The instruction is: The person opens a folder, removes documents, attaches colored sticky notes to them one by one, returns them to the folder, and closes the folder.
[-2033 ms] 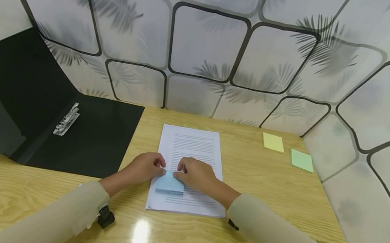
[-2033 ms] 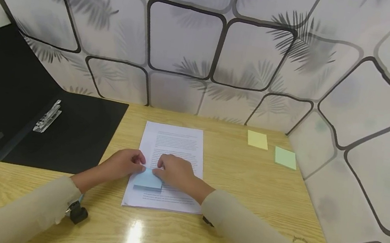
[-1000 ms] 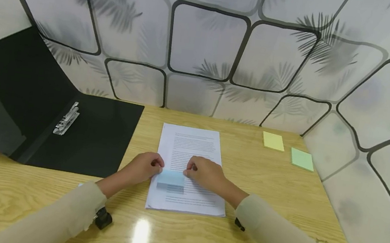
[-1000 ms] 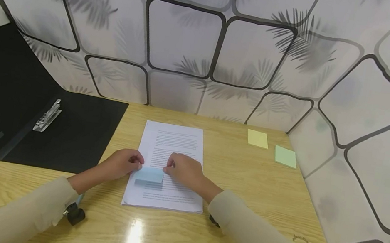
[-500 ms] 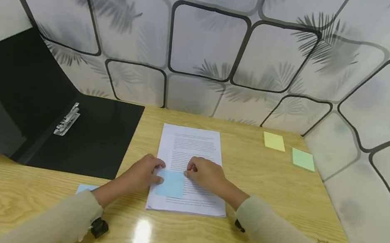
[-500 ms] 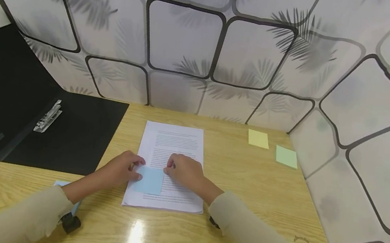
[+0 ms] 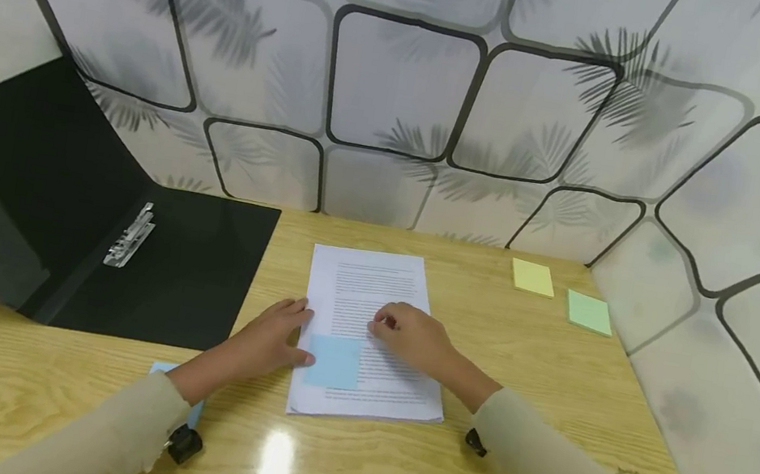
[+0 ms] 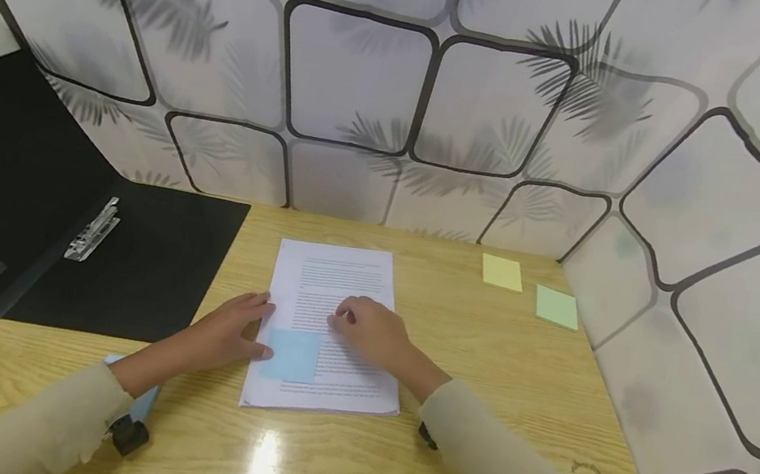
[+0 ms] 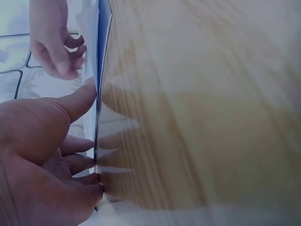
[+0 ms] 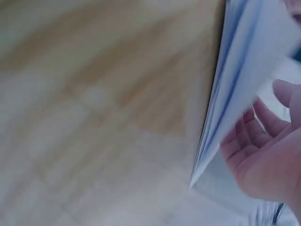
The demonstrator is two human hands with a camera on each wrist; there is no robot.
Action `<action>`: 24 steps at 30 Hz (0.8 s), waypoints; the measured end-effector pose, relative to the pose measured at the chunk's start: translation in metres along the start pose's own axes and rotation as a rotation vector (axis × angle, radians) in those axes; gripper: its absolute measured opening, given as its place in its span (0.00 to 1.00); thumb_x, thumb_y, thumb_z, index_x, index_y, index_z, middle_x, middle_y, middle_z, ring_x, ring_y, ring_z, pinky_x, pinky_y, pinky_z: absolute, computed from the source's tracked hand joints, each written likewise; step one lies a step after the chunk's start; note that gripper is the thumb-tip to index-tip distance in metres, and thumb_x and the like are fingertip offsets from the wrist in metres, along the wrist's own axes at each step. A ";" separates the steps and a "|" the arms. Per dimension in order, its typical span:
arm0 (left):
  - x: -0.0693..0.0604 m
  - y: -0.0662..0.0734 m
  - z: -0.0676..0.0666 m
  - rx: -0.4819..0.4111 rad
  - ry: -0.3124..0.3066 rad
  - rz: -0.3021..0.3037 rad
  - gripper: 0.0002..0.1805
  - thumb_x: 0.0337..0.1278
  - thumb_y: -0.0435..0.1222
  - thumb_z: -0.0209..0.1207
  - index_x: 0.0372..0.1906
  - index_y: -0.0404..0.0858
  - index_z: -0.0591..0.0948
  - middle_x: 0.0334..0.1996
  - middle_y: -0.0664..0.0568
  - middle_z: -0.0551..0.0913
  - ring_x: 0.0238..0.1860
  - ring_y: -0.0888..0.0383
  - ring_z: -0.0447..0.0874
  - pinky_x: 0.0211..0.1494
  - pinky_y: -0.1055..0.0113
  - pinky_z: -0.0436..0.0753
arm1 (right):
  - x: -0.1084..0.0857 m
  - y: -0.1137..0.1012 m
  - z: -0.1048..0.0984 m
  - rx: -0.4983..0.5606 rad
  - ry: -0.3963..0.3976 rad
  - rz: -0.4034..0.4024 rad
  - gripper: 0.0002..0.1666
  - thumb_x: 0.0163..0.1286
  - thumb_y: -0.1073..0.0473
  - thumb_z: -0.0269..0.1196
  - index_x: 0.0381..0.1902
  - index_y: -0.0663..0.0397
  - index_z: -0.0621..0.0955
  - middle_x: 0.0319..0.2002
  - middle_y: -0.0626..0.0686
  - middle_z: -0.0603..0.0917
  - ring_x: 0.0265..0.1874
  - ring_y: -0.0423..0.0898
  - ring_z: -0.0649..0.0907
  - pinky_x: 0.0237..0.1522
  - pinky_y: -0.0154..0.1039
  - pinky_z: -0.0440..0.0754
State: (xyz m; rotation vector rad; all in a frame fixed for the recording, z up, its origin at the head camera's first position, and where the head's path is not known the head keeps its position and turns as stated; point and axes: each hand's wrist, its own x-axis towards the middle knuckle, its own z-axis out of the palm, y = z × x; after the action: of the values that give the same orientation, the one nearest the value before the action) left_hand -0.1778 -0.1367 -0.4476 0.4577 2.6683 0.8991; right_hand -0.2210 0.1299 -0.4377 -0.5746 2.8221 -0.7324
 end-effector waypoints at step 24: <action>0.000 0.000 -0.002 -0.025 -0.023 -0.021 0.46 0.61 0.43 0.69 0.77 0.32 0.60 0.80 0.38 0.51 0.81 0.38 0.42 0.77 0.39 0.58 | 0.019 0.229 -0.141 0.032 0.027 0.185 0.46 0.74 0.46 0.63 0.78 0.62 0.58 0.77 0.71 0.55 0.75 0.72 0.54 0.72 0.69 0.55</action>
State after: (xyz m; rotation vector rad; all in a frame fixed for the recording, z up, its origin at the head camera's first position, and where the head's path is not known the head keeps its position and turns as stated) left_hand -0.1786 -0.1377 -0.4466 0.4304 2.6332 0.9145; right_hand -0.3479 0.3675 -0.4312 -0.2946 2.8333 -0.7529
